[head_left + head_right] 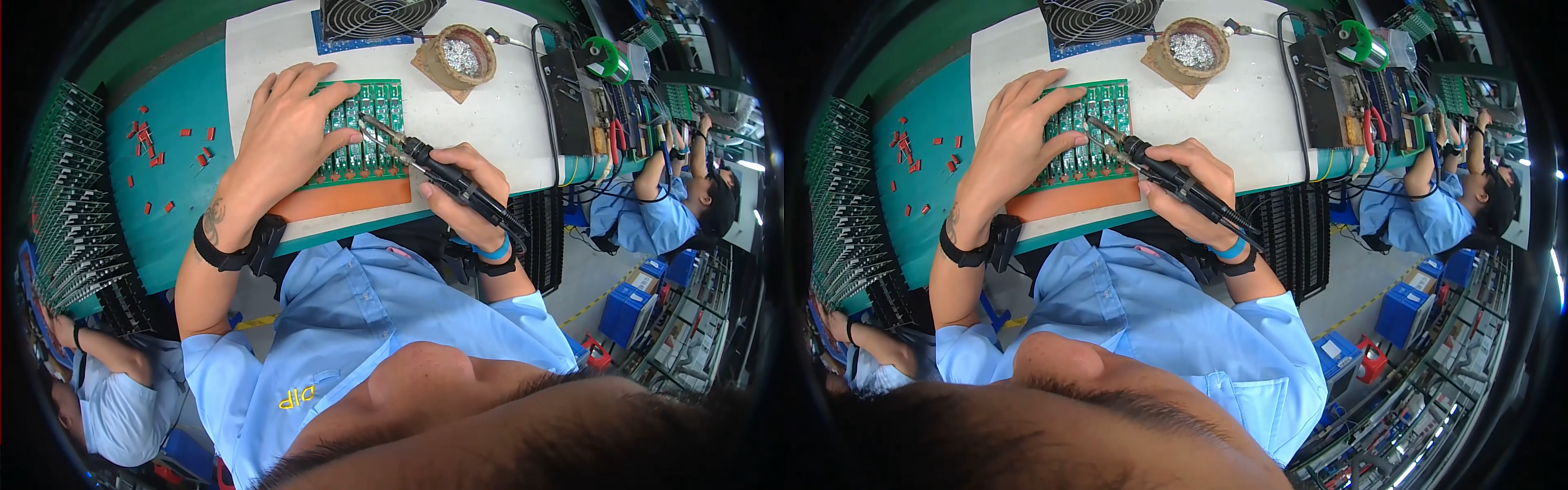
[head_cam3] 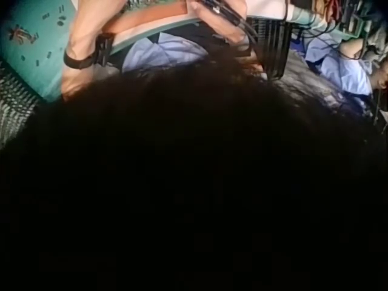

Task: Soldering components onto printed circuit boards at a factory workstation.

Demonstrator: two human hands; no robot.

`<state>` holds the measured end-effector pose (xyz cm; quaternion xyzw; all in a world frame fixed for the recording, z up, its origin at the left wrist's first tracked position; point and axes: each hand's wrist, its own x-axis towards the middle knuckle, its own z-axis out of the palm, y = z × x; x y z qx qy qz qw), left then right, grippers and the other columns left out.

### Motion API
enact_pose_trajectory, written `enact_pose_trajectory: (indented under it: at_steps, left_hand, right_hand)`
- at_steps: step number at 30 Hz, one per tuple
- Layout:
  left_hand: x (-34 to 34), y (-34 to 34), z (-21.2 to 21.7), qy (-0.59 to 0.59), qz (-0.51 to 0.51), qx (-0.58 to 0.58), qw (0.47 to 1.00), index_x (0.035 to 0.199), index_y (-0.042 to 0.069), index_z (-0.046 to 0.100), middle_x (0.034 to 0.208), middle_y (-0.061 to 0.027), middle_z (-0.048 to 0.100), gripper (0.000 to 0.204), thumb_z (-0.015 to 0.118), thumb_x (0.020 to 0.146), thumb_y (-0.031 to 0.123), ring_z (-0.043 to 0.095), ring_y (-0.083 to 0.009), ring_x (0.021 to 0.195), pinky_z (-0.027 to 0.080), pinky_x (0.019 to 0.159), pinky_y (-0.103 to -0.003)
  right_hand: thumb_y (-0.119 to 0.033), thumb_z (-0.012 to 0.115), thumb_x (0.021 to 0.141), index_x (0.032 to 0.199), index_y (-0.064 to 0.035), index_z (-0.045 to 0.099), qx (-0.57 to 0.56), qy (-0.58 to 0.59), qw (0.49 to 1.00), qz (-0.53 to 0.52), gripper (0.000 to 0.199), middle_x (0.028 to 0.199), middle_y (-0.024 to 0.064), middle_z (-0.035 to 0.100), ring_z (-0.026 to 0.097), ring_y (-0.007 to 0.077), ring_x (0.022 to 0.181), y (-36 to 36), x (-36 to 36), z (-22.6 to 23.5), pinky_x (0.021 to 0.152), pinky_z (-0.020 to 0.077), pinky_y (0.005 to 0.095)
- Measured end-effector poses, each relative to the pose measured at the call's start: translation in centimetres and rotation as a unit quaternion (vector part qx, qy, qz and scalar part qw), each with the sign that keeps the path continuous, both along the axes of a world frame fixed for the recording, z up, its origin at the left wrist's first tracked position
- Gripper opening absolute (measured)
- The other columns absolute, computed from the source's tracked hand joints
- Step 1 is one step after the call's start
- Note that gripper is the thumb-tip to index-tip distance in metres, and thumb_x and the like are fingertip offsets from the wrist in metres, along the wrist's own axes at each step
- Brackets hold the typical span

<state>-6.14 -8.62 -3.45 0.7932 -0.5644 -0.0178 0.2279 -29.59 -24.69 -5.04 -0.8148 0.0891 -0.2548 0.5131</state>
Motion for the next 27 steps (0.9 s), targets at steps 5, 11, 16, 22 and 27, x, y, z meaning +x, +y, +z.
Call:
enact_pose_trajectory:
  at_steps: [5, 11, 16, 22, 27]
  left_hand:
    - [0.1, 0.0, 0.0, 0.002, -0.002, 0.002, 1.0, 0.132, 0.012, 0.072, 0.144, -0.0131, 0.063, 0.054, 0.086, 0.082, 0.029, 0.054, -0.036, 0.138, 0.04, 0.116, -0.049]
    - [0.0, 0.0, 0.1, -0.003, 0.004, 0.003, 1.0, 0.131, 0.012, 0.072, 0.144, -0.0133, 0.063, 0.053, 0.086, 0.083, 0.03, 0.054, -0.0364, 0.138, 0.04, 0.116, -0.049]
    - [0.1, -0.1, -0.1, 0.009, 0.003, -0.011, 1.0, 0.129, 0.014, 0.073, 0.141, -0.0134, 0.064, 0.053, 0.087, 0.082, 0.035, 0.054, -0.0351, 0.137, 0.039, 0.118, -0.057]
    - [0.1, 0.0, -0.3, 0.008, 0.0, -0.015, 1.0, 0.13, 0.014, 0.073, 0.143, -0.0145, 0.063, 0.053, 0.087, 0.082, 0.034, 0.054, -0.0359, 0.138, 0.039, 0.118, -0.057]
    - [0.1, 0.1, 0.2, -0.008, -0.003, -0.028, 1.0, 0.129, 0.012, 0.073, 0.144, -0.0156, 0.063, 0.053, 0.087, 0.082, 0.032, 0.053, -0.0369, 0.138, 0.038, 0.119, -0.055]
  right_hand:
    - [0.005, 0.081, 0.081, 0.119, 0.0042, 0.068, -0.001, 0.001, 1.0, -0.003, 0.04, 0.097, 0.0119, 0.069, 0.066, 0.0176, 0.087, 0.0, 0.0, 0.0, 0.078, 0.0508, 0.0292]
    - [0.005, 0.082, 0.081, 0.122, 0.0043, 0.066, -0.012, -0.013, 1.0, -0.008, 0.044, 0.098, 0.0114, 0.068, 0.065, 0.0165, 0.088, -0.4, -0.8, 0.8, 0.078, 0.0504, 0.0288]
    - [0.004, 0.082, 0.083, 0.131, 0.0035, 0.06, -0.044, -0.042, 0.984, -0.166, 0.052, 0.102, 0.0117, 0.068, 0.063, 0.0161, 0.089, -1.9, -1.1, -0.9, 0.079, 0.0493, 0.0294]
    - [0.004, 0.08, 0.084, 0.135, 0.0025, 0.056, 0.002, -0.067, 0.976, -0.205, 0.056, 0.104, 0.0123, 0.068, 0.061, 0.0166, 0.092, -1.7, -0.6, -0.9, 0.081, 0.0483, 0.0307]
    - [0.005, 0.08, 0.083, 0.128, 0.0028, 0.06, -0.009, -0.073, 0.997, -0.023, 0.05, 0.103, 0.014, 0.068, 0.063, 0.0193, 0.093, 0.0, -0.5, 0.4, 0.083, 0.05, 0.0324]
